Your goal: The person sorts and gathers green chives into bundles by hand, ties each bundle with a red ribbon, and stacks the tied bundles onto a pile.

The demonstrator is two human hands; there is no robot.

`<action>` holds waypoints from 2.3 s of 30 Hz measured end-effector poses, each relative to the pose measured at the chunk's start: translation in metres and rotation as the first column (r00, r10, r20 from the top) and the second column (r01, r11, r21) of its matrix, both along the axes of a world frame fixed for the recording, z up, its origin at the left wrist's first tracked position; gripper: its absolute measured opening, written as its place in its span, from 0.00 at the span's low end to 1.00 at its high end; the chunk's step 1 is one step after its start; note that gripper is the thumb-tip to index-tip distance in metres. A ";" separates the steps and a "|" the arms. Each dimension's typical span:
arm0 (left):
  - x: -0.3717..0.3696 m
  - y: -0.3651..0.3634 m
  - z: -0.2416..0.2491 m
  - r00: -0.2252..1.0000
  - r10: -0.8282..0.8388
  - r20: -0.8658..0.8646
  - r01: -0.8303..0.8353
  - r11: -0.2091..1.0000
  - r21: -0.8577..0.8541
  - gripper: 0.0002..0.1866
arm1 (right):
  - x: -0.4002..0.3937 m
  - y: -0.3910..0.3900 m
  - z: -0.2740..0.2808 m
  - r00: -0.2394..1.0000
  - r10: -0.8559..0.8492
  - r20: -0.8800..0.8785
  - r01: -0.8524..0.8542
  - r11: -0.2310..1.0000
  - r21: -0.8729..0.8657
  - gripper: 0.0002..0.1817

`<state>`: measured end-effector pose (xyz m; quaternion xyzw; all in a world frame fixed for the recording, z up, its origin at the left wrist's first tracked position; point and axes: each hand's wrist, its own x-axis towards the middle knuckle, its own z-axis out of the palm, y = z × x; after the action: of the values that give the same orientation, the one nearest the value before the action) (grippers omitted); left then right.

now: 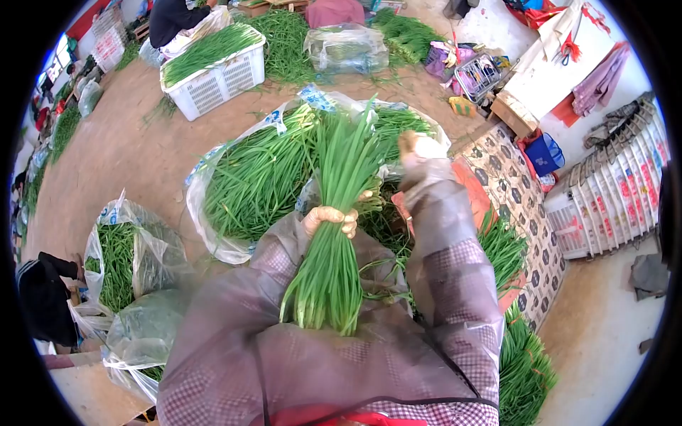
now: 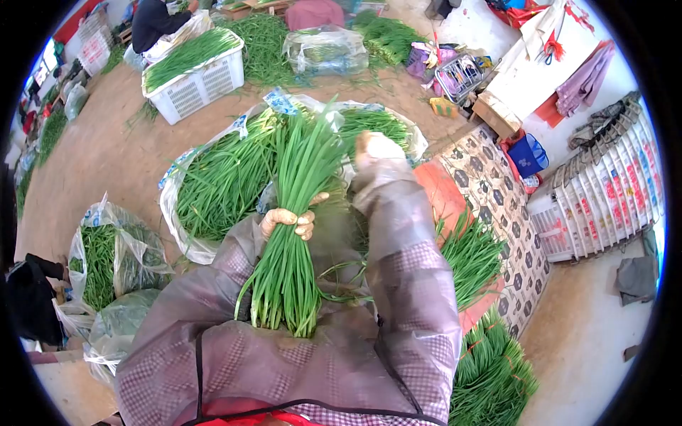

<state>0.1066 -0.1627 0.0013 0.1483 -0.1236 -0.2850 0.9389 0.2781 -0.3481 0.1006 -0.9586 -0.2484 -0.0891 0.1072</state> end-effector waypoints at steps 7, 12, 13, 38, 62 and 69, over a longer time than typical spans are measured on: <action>-0.002 -0.001 0.006 0.999 0.025 -0.029 -0.023 0.998 0.065 0.44 | -0.010 -0.101 -0.038 0.919 0.135 -0.371 -0.230 0.947 -0.225 0.17; 0.001 -0.007 0.003 1.000 0.028 -0.013 -0.026 0.995 0.100 0.44 | -0.042 -0.040 0.016 0.939 0.340 -0.049 -0.314 0.908 0.279 0.16; 0.001 -0.007 0.003 1.000 0.025 -0.011 -0.024 0.994 0.109 0.44 | -0.043 -0.028 0.022 0.823 0.495 0.278 -0.561 0.784 0.266 0.17; 0.004 -0.004 -0.004 1.000 0.010 -0.003 -0.010 0.999 0.033 0.35 | -0.037 0.009 0.076 0.919 -0.164 -0.360 0.010 0.920 -0.392 0.15; 0.005 -0.009 0.003 0.998 -0.023 -0.062 0.031 0.992 0.123 0.39 | 0.012 0.034 0.063 0.967 -0.013 -0.253 0.022 0.999 0.032 0.23; 0.013 -0.010 0.000 0.997 -0.047 -0.056 0.053 0.993 0.106 0.41 | 0.048 0.039 0.013 0.949 -0.056 -0.309 0.126 0.969 0.212 0.19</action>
<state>0.1196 -0.1732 0.0009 0.1878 -0.0868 -0.3184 0.9251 0.3260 -0.3087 0.1135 -0.9526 -0.1724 0.0251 0.2492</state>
